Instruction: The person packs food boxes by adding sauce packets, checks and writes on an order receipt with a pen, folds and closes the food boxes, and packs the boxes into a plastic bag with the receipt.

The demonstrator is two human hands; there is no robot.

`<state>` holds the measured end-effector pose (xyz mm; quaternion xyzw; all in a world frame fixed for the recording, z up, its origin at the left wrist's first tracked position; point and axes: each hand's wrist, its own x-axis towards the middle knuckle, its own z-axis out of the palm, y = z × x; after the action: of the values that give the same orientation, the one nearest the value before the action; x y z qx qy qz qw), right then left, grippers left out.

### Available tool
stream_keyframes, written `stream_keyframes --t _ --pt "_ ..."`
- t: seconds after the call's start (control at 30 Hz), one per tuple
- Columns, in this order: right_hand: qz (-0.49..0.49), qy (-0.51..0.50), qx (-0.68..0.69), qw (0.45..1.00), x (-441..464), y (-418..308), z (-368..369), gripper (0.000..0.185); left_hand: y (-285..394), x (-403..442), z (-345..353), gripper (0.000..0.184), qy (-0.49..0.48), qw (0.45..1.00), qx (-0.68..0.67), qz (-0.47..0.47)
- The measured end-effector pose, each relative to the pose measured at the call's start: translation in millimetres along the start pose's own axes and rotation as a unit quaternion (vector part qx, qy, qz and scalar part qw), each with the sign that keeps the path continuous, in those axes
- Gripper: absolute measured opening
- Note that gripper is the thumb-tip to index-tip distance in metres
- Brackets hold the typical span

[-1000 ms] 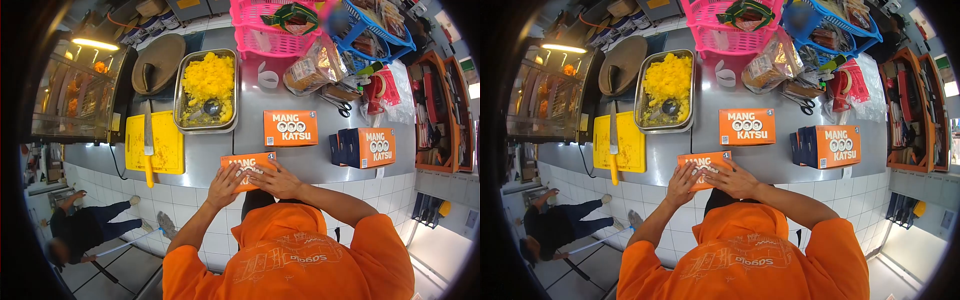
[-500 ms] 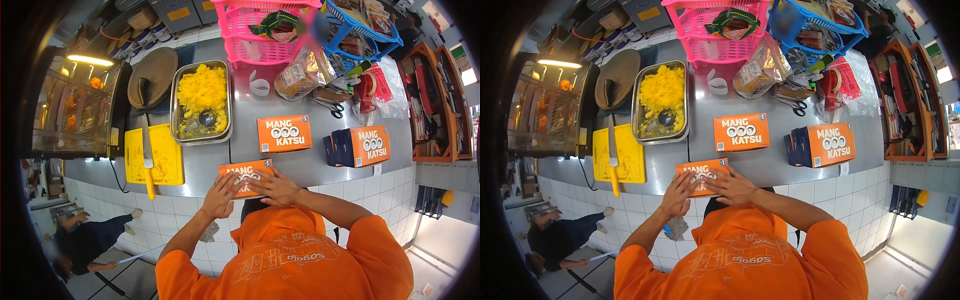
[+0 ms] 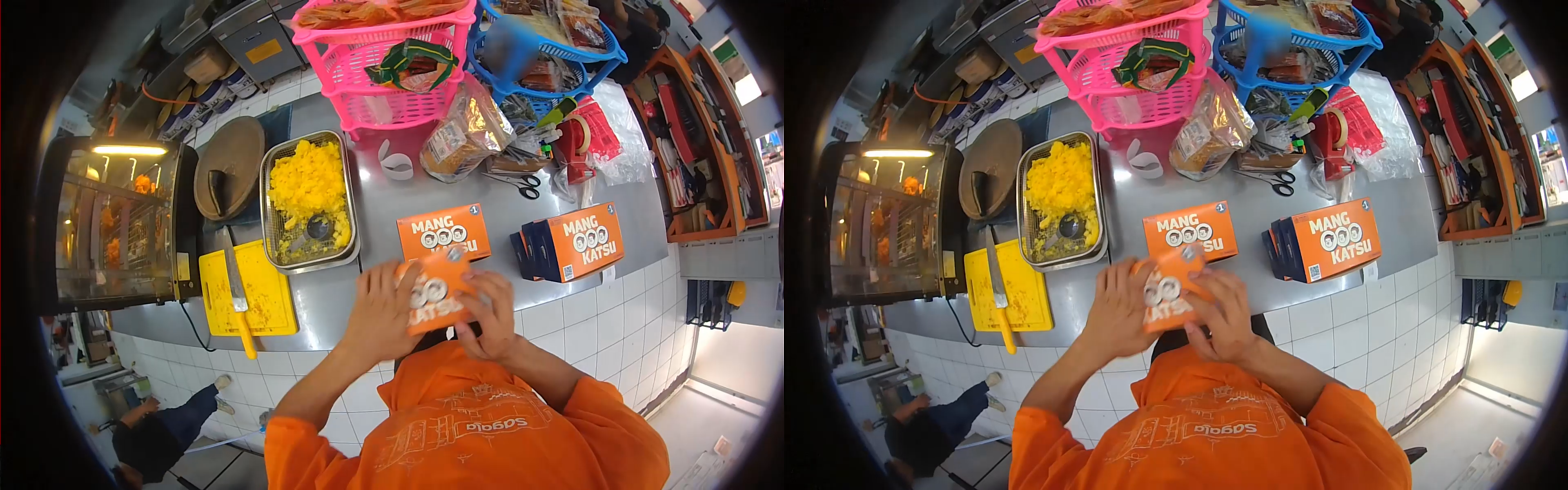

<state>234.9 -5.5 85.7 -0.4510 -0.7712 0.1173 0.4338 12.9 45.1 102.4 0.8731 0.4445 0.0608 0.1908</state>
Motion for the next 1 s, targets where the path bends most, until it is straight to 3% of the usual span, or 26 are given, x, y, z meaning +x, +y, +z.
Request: stream_keyframes --t 0.17,0.27,0.4,0.53,0.63,0.73,0.77,0.87,0.9,0.97,1.0 --pt "0.019 0.029 -0.054 0.998 37.1 18.3 -7.4 0.047 5.0 96.7 9.9 0.105 0.08 0.992 0.074 0.059" --pt "0.049 -0.002 -0.04 0.998 33.4 34.4 -7.9 0.045 -10.0 122.0 35.4 0.102 -0.007 0.999 0.047 0.026" --pt "0.079 -0.036 0.0 0.996 15.8 32.9 -19.3 0.042 -23.6 119.8 28.5 0.089 0.083 0.995 -0.011 0.051" --pt "0.101 -0.065 0.043 0.992 7.8 27.6 -30.4 0.04 -81.5 175.6 20.5 0.066 0.211 0.951 -0.196 -0.112" --pt "0.091 -0.086 0.069 0.99 14.5 31.4 -37.5 0.038 -114.5 207.8 22.3 0.049 0.125 0.983 -0.022 -0.129" --pt "0.071 -0.091 0.092 0.989 23.0 38.0 -42.2 0.036 -143.6 215.0 54.2 0.043 0.121 0.968 0.208 -0.071" --pt "0.067 -0.09 0.097 0.989 24.8 39.9 -45.1 0.036 -146.8 214.3 55.7 0.038 0.149 0.966 0.192 -0.082" --pt "0.049 -0.087 0.113 0.989 32.4 42.2 -53.0 0.034 -107.9 190.0 8.3 0.031 0.211 0.969 -0.077 -0.105" --pt "0.087 -0.091 0.155 0.98 36.3 40.6 -54.7 0.034 -84.0 174.5 -16.6 0.031 0.209 0.952 -0.198 -0.101" --pt "0.163 -0.103 0.239 0.951 43.5 34.7 -54.3 0.034 -38.2 140.4 -53.6 0.036 0.157 0.872 -0.446 -0.125" --pt "0.232 -0.091 0.343 0.906 46.4 33.5 -49.1 0.035 -21.9 125.2 -63.7 0.038 0.131 0.807 -0.56 -0.133"
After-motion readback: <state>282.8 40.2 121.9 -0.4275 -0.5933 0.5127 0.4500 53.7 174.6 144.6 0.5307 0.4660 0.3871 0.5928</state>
